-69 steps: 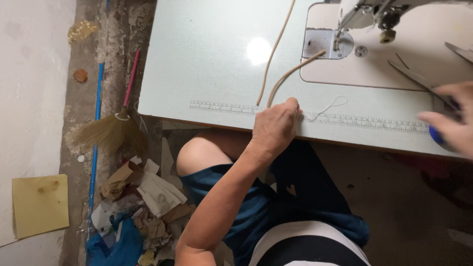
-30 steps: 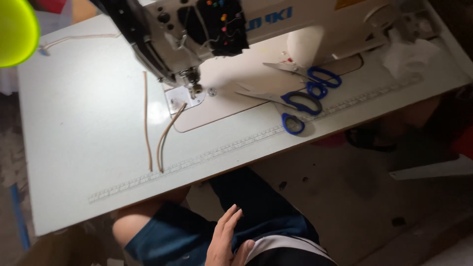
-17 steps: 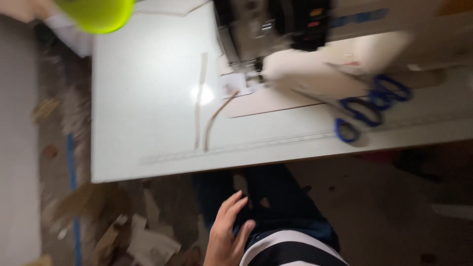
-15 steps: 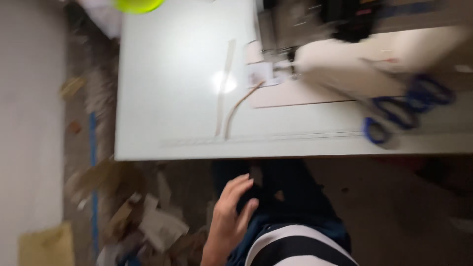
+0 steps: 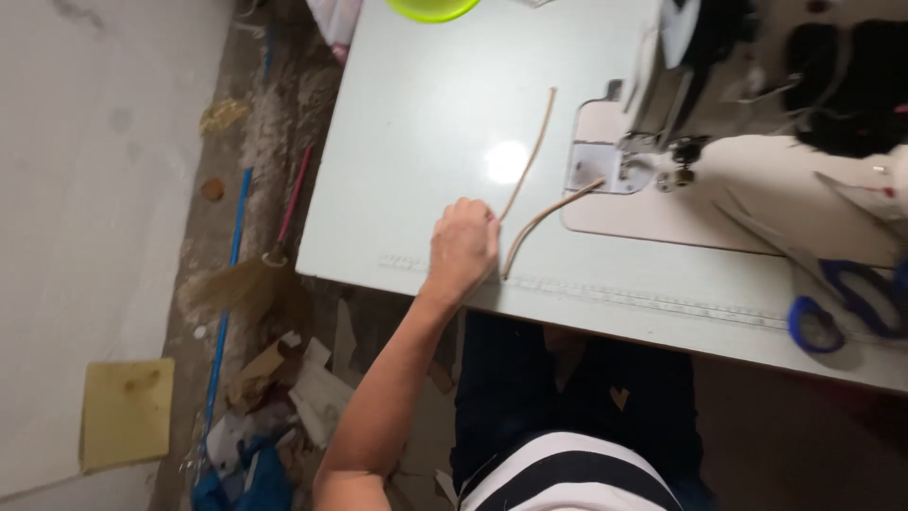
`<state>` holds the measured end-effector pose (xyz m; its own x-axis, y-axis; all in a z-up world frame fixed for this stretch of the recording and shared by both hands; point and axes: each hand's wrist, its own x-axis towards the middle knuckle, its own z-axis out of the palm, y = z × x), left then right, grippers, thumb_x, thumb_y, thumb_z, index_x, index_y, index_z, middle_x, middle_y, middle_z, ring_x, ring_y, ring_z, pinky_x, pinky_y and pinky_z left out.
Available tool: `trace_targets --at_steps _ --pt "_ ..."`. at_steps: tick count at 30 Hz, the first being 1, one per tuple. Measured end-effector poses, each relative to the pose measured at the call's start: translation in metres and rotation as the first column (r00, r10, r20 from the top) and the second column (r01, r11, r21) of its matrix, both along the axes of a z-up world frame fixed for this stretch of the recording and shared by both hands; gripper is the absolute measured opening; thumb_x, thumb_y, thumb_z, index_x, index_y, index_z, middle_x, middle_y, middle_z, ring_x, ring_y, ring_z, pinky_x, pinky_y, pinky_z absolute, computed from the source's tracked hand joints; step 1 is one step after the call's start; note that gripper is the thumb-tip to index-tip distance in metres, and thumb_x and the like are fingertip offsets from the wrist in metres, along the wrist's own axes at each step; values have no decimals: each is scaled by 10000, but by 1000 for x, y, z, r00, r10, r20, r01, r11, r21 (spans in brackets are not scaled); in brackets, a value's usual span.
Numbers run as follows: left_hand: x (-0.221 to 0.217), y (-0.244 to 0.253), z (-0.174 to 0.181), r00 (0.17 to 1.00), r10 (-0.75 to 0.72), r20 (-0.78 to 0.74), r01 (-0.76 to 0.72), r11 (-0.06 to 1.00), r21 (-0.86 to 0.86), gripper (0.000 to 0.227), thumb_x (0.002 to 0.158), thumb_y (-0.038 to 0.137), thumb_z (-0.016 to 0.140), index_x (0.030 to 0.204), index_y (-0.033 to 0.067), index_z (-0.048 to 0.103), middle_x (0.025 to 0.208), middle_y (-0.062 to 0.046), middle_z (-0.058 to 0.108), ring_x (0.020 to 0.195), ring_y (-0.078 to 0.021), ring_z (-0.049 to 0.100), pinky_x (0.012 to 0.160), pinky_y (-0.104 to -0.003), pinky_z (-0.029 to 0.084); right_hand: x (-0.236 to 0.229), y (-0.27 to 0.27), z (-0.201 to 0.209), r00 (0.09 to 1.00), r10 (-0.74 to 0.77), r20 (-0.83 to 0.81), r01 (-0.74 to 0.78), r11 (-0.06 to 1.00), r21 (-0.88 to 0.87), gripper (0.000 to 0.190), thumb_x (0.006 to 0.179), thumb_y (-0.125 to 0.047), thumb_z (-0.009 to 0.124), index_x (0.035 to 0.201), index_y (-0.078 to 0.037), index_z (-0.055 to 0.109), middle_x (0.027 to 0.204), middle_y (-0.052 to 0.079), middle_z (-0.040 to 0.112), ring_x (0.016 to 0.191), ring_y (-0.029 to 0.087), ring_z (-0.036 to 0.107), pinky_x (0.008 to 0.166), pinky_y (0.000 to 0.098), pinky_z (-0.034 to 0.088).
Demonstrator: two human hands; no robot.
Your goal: Preparing a fabric component by cutting, threading a cord, and sewing it with an industrial machine
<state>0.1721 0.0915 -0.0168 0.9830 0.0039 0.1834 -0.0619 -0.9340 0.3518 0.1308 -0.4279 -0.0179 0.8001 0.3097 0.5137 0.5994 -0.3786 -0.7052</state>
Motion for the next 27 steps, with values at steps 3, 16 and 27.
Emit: trace_targets --at_steps 3,16,27 --pt "-6 10 16 1000 29 7 -28 983 -182 146 1004 187 538 948 59 581 855 -160 578 862 -425 640 778 -526 515 -30 42 48 998 -62 30 63 997 -40 289 874 -164 728 1157 -122 682 1216 89 661 1202 338 647 1017 448 529" --pt "-149 -79 143 820 -367 439 560 672 -485 232 998 143 596 1144 57 755 760 -16 636 607 -210 570 588 -324 550 -26 214 111 992 -106 -62 105 994 -22 214 916 -129 710 1124 -79 728 1001 139 749 778 322 725 703 459 601" --pt "74 2 -29 841 -382 383 519 767 -376 261 946 5 629 1183 76 711 752 -131 680 745 -387 651 801 -468 538 113 251 10 819 -539 -197 402 784 -473 430 1100 -380 594 892 -20 702 810 240 713 771 440 720 656 553 580"
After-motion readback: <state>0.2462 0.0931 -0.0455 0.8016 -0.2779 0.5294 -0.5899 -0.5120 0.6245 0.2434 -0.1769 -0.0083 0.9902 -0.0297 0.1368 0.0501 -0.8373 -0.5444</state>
